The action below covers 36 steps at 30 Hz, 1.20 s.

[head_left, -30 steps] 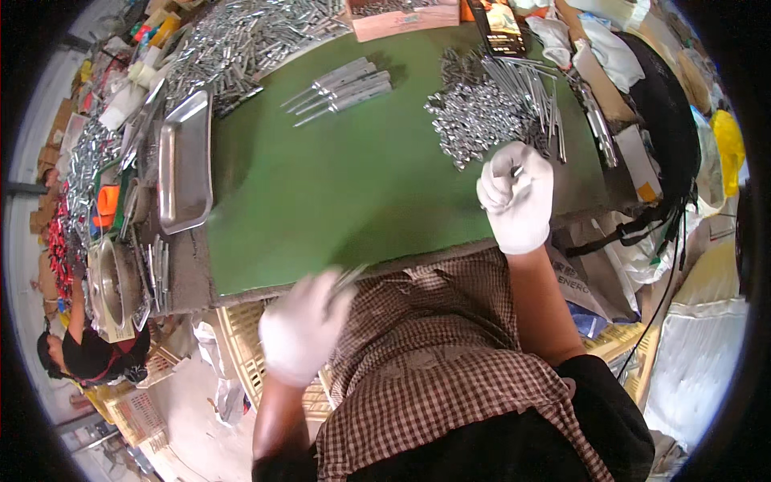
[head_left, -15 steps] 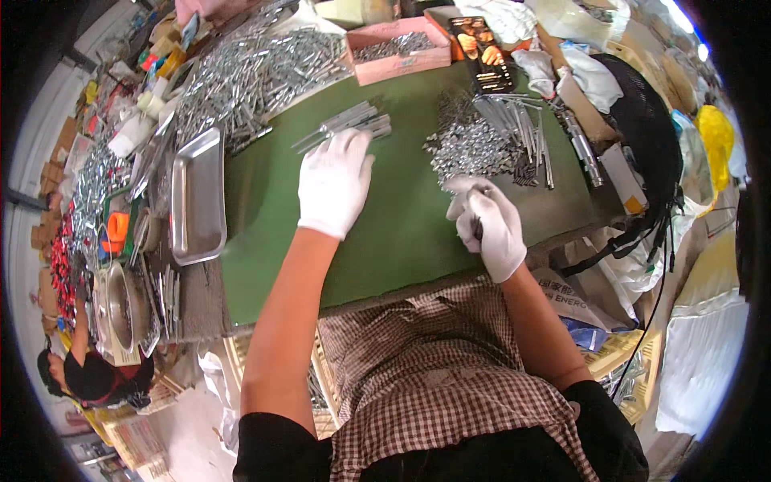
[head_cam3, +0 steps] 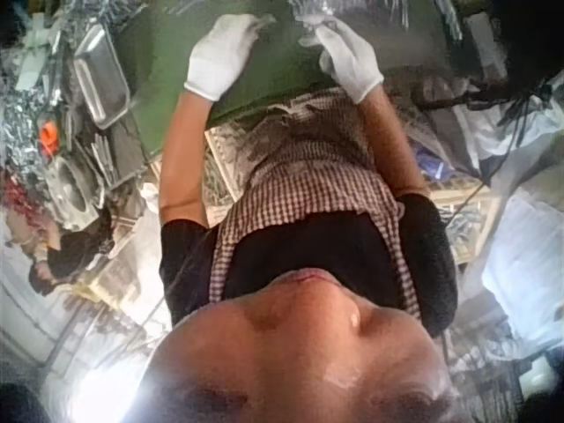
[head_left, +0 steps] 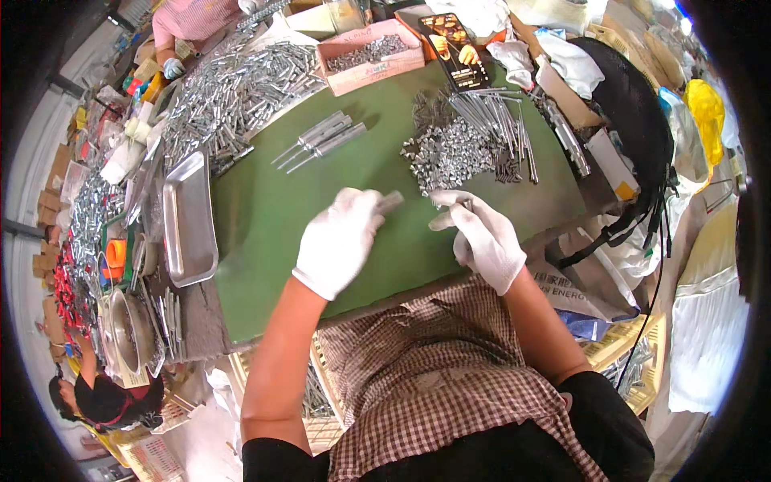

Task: Assembling small metal hardware components on a workshop workbench.

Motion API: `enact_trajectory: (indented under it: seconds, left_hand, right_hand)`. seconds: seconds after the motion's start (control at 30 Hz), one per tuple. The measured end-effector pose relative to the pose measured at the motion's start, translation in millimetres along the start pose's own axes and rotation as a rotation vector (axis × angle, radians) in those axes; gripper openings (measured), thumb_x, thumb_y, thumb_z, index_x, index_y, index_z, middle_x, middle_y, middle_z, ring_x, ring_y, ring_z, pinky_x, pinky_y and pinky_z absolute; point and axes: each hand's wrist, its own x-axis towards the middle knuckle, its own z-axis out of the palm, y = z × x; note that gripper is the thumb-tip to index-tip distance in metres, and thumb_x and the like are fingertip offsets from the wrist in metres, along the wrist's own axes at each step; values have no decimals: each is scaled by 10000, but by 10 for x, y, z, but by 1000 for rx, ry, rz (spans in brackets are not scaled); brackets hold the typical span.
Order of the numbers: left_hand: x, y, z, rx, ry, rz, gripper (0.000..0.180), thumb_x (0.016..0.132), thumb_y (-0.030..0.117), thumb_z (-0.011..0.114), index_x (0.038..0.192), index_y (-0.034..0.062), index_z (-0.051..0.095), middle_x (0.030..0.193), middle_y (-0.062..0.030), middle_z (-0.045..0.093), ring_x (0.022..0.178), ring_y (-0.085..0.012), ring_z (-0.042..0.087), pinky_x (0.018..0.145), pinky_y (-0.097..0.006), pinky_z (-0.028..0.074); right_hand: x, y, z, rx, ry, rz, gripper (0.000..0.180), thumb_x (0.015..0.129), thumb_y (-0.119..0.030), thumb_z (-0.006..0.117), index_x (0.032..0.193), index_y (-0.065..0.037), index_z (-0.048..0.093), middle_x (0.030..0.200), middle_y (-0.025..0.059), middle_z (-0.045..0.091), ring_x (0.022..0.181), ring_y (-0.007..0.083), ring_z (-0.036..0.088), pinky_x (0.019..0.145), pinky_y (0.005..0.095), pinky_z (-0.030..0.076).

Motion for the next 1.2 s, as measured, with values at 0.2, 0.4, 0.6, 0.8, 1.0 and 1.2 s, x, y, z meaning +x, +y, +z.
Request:
enact_trajectory:
  seconds: [0.2,0.4,0.6,0.8,1.0,1.2]
  left_hand:
    - [-43,539,-226,53,-88,148,331,801,214,718,1093,96,615,881,-70,579,801,-243,634,679,-351,529]
    - [-174,457,-164,-116,55,168,350,794,203,727,1118,96,650,773,-65,555,685,-245,603,623,-360,504]
    - [-224,491,-45,-176,41,110,302,800,93,687,1095,159,673,734,-47,534,588,-219,560,539,-350,481]
    - [-191,518,22,-152,59,85,344,811,105,689,1142,199,664,709,-47,526,573,-225,557,538,-348,483]
    - [-214,520,67,-234,42,56,326,839,151,696,1158,197,652,755,-55,596,623,-232,610,571,-350,506]
    - [-227,502,35,-209,17,14,283,841,153,688,1121,183,658,766,-69,626,646,-246,631,578,-358,510]
  right_hand:
    - [-74,-148,-87,-81,-133,139,407,1023,-365,488,1197,-28,634,805,14,642,512,41,451,484,205,360]
    - [-146,-162,-111,-279,-66,36,333,1004,-293,524,1086,5,648,684,-42,553,561,22,422,515,202,333]
    - [-141,-113,-138,-492,-70,0,133,944,-149,609,932,-20,638,744,0,616,678,75,540,629,241,442]
    - [-106,38,-171,-605,-24,-242,203,921,-227,659,954,-28,635,792,122,640,717,246,616,692,327,493]
    - [-97,41,-123,-667,-75,-214,212,921,-240,658,947,-30,634,785,117,644,709,259,616,686,330,493]
    - [-80,-8,-162,-552,-30,-121,189,919,-215,659,921,-27,643,751,73,643,680,139,602,660,288,485]
